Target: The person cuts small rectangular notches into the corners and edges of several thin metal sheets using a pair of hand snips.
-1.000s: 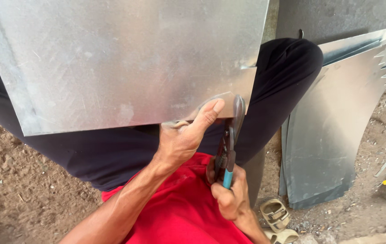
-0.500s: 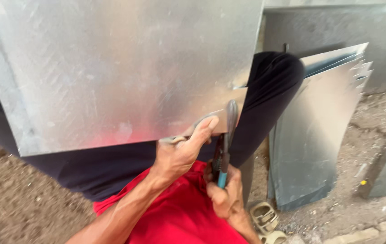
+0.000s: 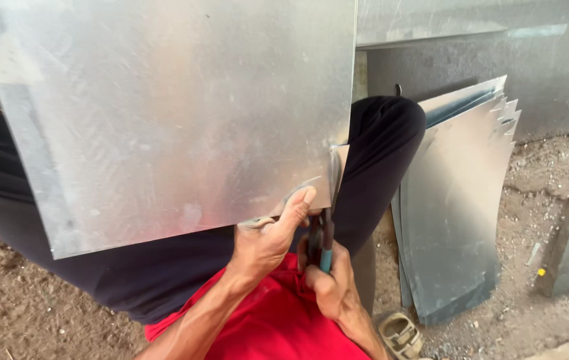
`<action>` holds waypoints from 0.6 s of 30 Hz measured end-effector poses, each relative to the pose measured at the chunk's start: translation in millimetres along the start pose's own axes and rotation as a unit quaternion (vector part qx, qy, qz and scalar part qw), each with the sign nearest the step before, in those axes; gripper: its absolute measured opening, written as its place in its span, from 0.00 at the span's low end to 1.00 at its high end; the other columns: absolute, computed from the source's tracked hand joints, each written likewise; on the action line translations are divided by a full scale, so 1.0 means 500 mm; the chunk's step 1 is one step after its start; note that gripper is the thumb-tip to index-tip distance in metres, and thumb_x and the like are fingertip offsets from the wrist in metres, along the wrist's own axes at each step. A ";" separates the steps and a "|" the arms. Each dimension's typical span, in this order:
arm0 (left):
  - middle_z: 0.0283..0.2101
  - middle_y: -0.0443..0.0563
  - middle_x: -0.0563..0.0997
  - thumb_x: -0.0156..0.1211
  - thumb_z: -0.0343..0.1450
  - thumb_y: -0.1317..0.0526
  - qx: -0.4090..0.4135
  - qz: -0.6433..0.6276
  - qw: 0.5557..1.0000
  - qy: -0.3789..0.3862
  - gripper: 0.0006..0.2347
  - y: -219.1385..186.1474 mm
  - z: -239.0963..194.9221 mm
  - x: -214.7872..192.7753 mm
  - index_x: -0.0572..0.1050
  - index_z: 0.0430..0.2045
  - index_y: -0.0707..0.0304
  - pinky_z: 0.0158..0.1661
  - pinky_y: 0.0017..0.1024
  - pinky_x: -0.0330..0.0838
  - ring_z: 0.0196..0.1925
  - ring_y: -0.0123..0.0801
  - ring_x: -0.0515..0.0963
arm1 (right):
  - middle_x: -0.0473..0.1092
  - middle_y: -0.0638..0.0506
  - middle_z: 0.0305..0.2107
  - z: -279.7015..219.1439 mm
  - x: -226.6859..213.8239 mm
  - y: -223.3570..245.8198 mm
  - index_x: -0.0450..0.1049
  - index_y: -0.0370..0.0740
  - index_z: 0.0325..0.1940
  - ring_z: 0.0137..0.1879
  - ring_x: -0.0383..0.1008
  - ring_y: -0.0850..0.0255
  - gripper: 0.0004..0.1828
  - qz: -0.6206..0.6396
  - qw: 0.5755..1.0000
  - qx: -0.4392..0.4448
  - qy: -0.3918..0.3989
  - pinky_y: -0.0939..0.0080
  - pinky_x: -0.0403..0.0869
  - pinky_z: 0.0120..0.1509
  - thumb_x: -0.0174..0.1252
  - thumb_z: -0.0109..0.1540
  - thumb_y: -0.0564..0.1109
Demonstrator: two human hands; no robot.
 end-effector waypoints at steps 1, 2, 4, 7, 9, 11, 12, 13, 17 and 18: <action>0.28 0.42 0.83 0.69 0.70 0.61 0.016 -0.009 1.000 -0.002 0.09 -0.005 0.001 0.000 0.85 0.35 0.71 0.30 0.21 0.72 0.28 0.20 0.78 | 0.66 0.55 0.21 0.008 0.001 0.011 0.69 0.36 0.32 0.24 0.64 0.67 0.14 -0.006 0.999 -0.041 0.006 0.64 0.65 0.29 0.50 0.50 0.49; 0.29 0.42 0.83 0.69 0.70 0.62 0.028 -0.020 0.999 0.002 0.08 -0.009 -0.002 0.004 0.85 0.34 0.71 0.30 0.21 0.72 0.29 0.20 0.78 | 0.66 0.56 0.21 0.012 -0.002 0.019 0.69 0.37 0.33 0.25 0.63 0.68 0.15 -0.013 0.997 -0.079 0.005 0.65 0.65 0.29 0.50 0.53 0.51; 0.29 0.42 0.83 0.68 0.70 0.62 -0.001 -0.010 1.000 0.023 0.08 -0.014 -0.004 0.006 0.85 0.36 0.68 0.30 0.21 0.73 0.28 0.20 0.78 | 0.66 0.56 0.22 0.014 0.000 0.026 0.69 0.38 0.33 0.25 0.64 0.67 0.14 -0.028 0.993 -0.116 0.002 0.65 0.65 0.28 0.51 0.55 0.52; 0.28 0.44 0.84 0.67 0.70 0.61 0.009 -0.020 0.999 0.048 0.08 -0.055 -0.010 -0.011 0.84 0.33 0.69 0.29 0.22 0.74 0.28 0.22 0.79 | 0.68 0.52 0.21 0.008 0.000 0.031 0.68 0.36 0.32 0.25 0.66 0.62 0.12 -0.123 0.985 -0.121 -0.022 0.62 0.67 0.28 0.55 0.51 0.47; 0.27 0.47 0.85 0.68 0.68 0.61 -0.034 -0.013 0.998 0.050 0.08 -0.081 -0.006 -0.065 0.84 0.30 0.69 0.29 0.24 0.77 0.27 0.25 0.81 | 0.68 0.49 0.20 0.013 -0.042 0.058 0.70 0.35 0.34 0.25 0.67 0.59 0.14 -0.276 0.948 -0.148 -0.056 0.59 0.66 0.30 0.57 0.50 0.47; 0.26 0.51 0.87 0.70 0.63 0.62 -0.158 0.011 0.987 0.025 0.08 -0.092 -0.010 -0.182 0.84 0.29 0.67 0.30 0.27 0.81 0.27 0.30 0.85 | 0.69 0.46 0.19 0.021 -0.065 0.081 0.71 0.34 0.35 0.26 0.67 0.55 0.16 -0.418 0.888 -0.176 -0.076 0.57 0.66 0.31 0.60 0.48 0.46; 0.26 0.52 0.85 0.70 0.65 0.62 -0.057 -0.011 0.998 0.011 0.08 -0.121 -0.022 -0.221 0.83 0.29 0.70 0.30 0.27 0.78 0.27 0.30 0.83 | 0.68 0.47 0.18 0.018 -0.064 0.073 0.72 0.35 0.35 0.25 0.68 0.57 0.14 -0.399 0.902 -0.159 -0.027 0.58 0.67 0.31 0.59 0.49 0.45; 0.26 0.52 0.84 0.71 0.67 0.62 0.045 -0.030 0.999 -0.004 0.09 -0.146 -0.038 -0.253 0.83 0.29 0.72 0.29 0.27 0.76 0.27 0.30 0.81 | 0.68 0.48 0.17 0.015 -0.063 0.062 0.73 0.35 0.34 0.24 0.69 0.58 0.12 -0.380 0.914 -0.142 0.022 0.59 0.67 0.31 0.57 0.50 0.44; 0.33 0.49 0.84 0.72 0.67 0.63 0.212 -0.012 0.971 -0.111 0.09 -0.174 -0.094 -0.280 0.80 0.34 0.71 0.37 0.25 0.80 0.34 0.25 0.83 | 0.72 0.52 0.18 0.002 -0.026 -0.010 0.75 0.34 0.31 0.25 0.71 0.63 0.10 -0.236 0.955 -0.065 0.166 0.60 0.71 0.30 0.58 0.47 0.40; 0.33 0.50 0.84 0.74 0.65 0.64 0.239 -0.023 0.963 -0.119 0.11 -0.172 -0.100 -0.260 0.80 0.35 0.72 0.39 0.25 0.80 0.35 0.26 0.82 | 0.72 0.52 0.19 -0.002 -0.025 -0.026 0.75 0.33 0.31 0.25 0.71 0.63 0.10 -0.201 0.964 -0.059 0.162 0.60 0.71 0.30 0.57 0.47 0.38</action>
Point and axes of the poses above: each hand's wrist, its own z-axis towards the middle knuckle, its own x-axis out of the palm, y = z × x, the point moved 6 cm from there along z, towards the middle knuckle
